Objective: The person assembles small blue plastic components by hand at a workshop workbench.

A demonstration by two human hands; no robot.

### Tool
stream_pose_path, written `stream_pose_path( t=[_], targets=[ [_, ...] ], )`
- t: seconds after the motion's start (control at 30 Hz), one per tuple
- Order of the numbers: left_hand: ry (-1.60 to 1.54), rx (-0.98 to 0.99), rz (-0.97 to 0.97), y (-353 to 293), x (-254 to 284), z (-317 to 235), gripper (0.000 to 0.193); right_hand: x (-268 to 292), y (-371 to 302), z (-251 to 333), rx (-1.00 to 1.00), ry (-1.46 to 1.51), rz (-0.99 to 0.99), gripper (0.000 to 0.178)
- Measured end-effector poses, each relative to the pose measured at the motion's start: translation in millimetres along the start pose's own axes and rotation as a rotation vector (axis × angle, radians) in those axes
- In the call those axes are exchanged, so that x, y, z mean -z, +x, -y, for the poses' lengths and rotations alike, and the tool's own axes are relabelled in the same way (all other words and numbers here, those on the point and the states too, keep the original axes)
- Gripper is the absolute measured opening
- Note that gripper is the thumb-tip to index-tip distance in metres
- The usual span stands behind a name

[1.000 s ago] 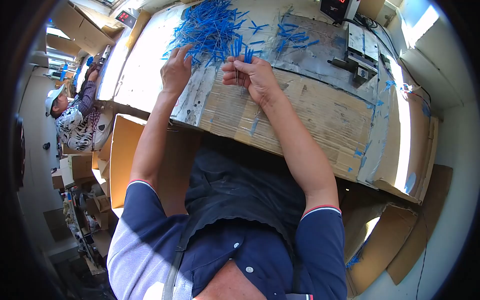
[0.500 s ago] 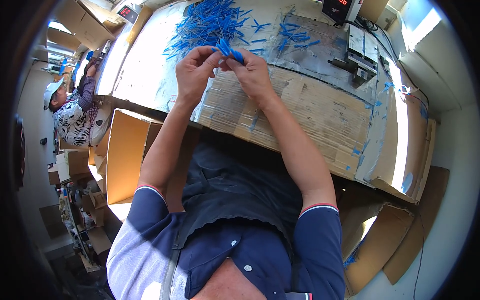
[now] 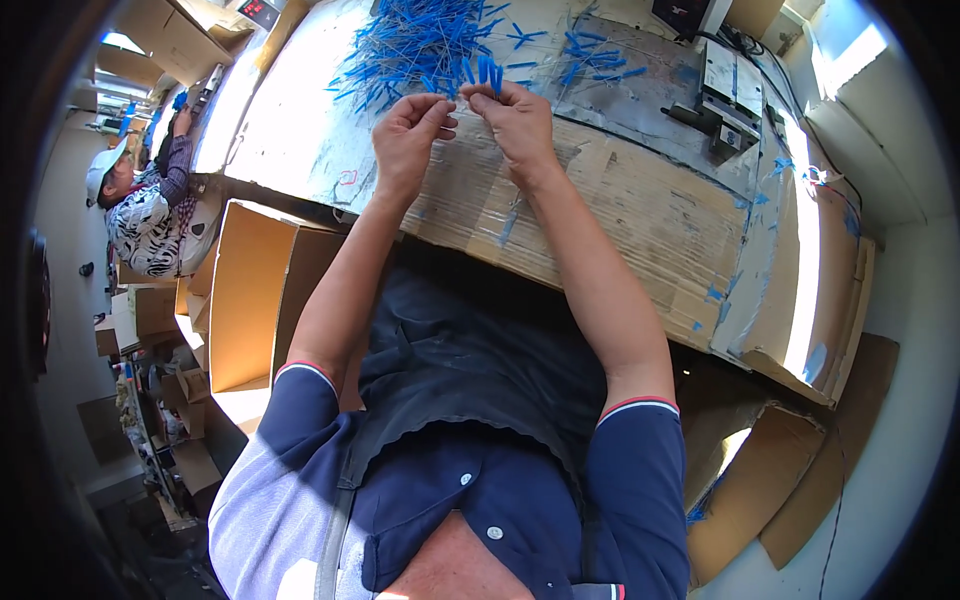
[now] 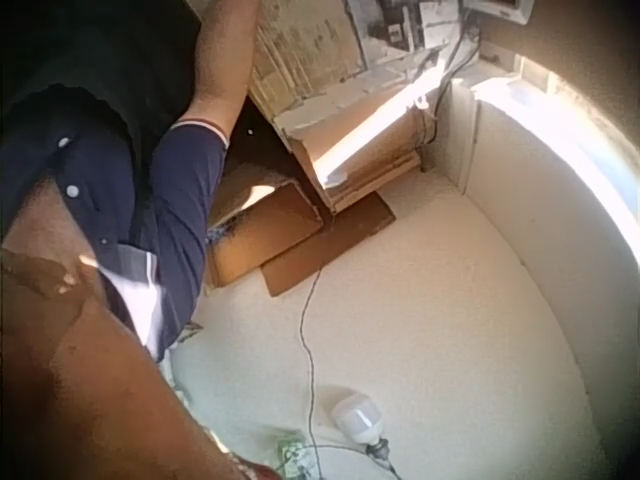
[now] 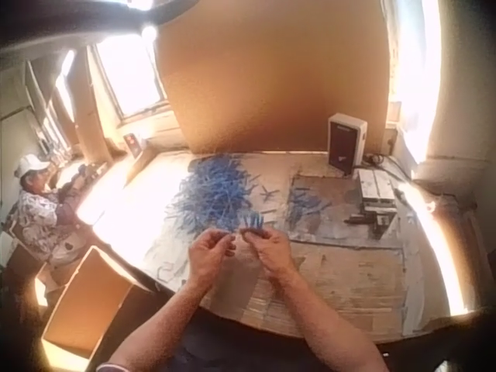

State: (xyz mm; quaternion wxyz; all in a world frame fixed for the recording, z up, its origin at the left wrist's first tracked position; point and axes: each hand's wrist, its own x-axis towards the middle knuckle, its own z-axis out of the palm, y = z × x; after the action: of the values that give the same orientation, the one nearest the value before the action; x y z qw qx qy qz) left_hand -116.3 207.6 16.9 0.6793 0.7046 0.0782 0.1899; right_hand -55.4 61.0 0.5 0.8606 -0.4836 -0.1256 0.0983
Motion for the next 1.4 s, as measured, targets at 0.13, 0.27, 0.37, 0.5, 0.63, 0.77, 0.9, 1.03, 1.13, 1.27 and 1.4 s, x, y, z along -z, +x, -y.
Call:
stream_pose_path(
  t=[0.13, 0.27, 0.37, 0.5, 0.63, 0.77, 0.9, 1.03, 1.13, 1.27, 1.4],
  targets=[
    [0.027, 0.021, 0.002, 0, -9, 12, 0.015, 2, -1, 1, -0.147, -0.041, -0.034, 0.013],
    [-0.100, -0.020, 0.029, -2, -23, 13, 0.015, -1, -2, 4, -0.087, -0.066, -0.097, 0.015],
    [-0.037, -0.016, 0.030, 0, -29, 13, 0.016, 5, 1, 6, -0.089, -0.067, -0.083, 0.014],
    [-0.056, -0.006, -0.004, 1, -34, 19, 0.015, 7, 3, 5, -0.137, -0.074, -0.062, 0.014],
    [-0.008, -0.032, -0.027, 1, -37, 24, 0.016, 8, 4, 1, -0.119, 0.002, -0.015, 0.014],
    [0.074, -0.033, -0.006, -2, -35, 23, 0.015, 15, 6, 8, -0.216, 0.065, 0.082, 0.016],
    [0.143, -0.139, 0.004, -1, -33, 31, 0.014, 15, 8, 10, -0.210, 0.047, 0.095, 0.017],
    [0.154, -0.125, 0.005, -1, -34, 32, 0.015, 16, 8, 12, -0.239, 0.075, 0.084, 0.016],
    [0.169, -0.143, -0.007, 0, -34, 36, 0.015, 17, 8, 13, -0.261, 0.060, 0.096, 0.019],
    [0.153, -0.120, 0.017, 0, -33, 35, 0.016, 21, 10, 13, -0.292, 0.061, 0.119, 0.021],
    [0.212, -0.124, 0.030, 1, -33, 33, 0.016, 19, 10, 13, -0.258, 0.105, 0.102, 0.018]
  ],
)
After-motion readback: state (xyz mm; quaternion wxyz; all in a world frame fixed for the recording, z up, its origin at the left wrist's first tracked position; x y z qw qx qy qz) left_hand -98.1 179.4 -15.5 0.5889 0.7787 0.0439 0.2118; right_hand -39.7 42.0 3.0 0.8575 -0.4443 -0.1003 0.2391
